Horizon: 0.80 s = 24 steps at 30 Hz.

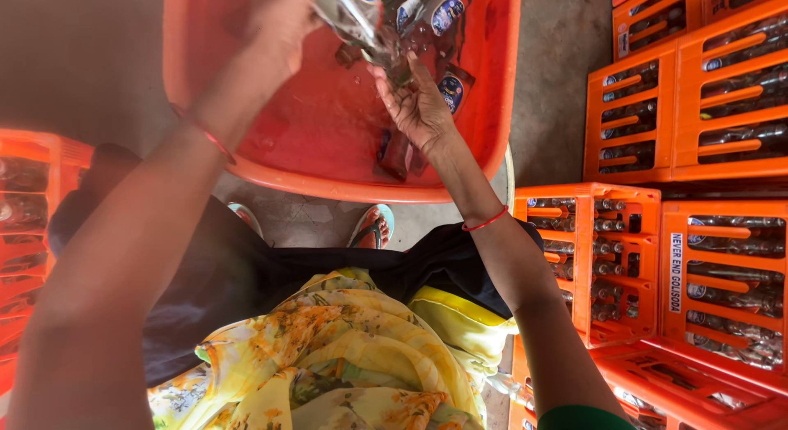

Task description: The person washes glass bottles by hand in a red basin filled with water. They repeatedly pick up bottles, rinse them, and place them into orange crates nearby.

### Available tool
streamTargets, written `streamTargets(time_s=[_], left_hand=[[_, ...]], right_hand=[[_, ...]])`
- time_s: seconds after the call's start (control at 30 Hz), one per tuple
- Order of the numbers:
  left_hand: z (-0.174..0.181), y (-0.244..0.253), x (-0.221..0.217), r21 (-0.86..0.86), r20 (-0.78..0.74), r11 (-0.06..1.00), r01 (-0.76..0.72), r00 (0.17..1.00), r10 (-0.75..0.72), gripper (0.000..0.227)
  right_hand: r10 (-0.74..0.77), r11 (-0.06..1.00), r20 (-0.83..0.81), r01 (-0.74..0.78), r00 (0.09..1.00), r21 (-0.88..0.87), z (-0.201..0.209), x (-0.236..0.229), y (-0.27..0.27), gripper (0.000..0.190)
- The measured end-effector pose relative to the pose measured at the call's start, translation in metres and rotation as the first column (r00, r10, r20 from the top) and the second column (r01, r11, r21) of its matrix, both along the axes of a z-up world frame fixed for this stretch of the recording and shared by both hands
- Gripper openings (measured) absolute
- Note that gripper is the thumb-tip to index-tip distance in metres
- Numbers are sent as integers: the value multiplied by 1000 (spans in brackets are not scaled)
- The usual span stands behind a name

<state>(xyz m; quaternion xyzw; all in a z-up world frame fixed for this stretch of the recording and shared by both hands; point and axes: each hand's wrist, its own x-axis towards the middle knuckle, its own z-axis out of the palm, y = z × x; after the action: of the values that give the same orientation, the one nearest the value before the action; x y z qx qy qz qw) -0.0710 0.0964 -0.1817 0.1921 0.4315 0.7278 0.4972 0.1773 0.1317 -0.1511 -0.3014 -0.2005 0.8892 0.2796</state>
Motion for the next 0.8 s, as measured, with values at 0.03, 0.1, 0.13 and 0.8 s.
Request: streamTargets(time_s=[0.03, 0.1, 0.13, 0.8], left_hand=[[4, -1, 5, 16, -68, 999, 42, 997, -41, 22], [10, -4, 9, 39, -203, 990, 133, 971, -122, 24], [12, -5, 5, 21, -148, 996, 88, 985, -84, 24], [1, -14, -13, -127, 262, 992, 20, 965, 14, 66]], right_hand=[[10, 1000, -20, -10, 1000, -18, 2, -1, -2, 46], [-48, 998, 51, 46, 998, 40, 13, -1, -6, 48], [-77, 995, 87, 71, 993, 72, 21, -1, -10, 49], [-120, 717, 364, -173, 924, 676, 98, 20, -20, 31]])
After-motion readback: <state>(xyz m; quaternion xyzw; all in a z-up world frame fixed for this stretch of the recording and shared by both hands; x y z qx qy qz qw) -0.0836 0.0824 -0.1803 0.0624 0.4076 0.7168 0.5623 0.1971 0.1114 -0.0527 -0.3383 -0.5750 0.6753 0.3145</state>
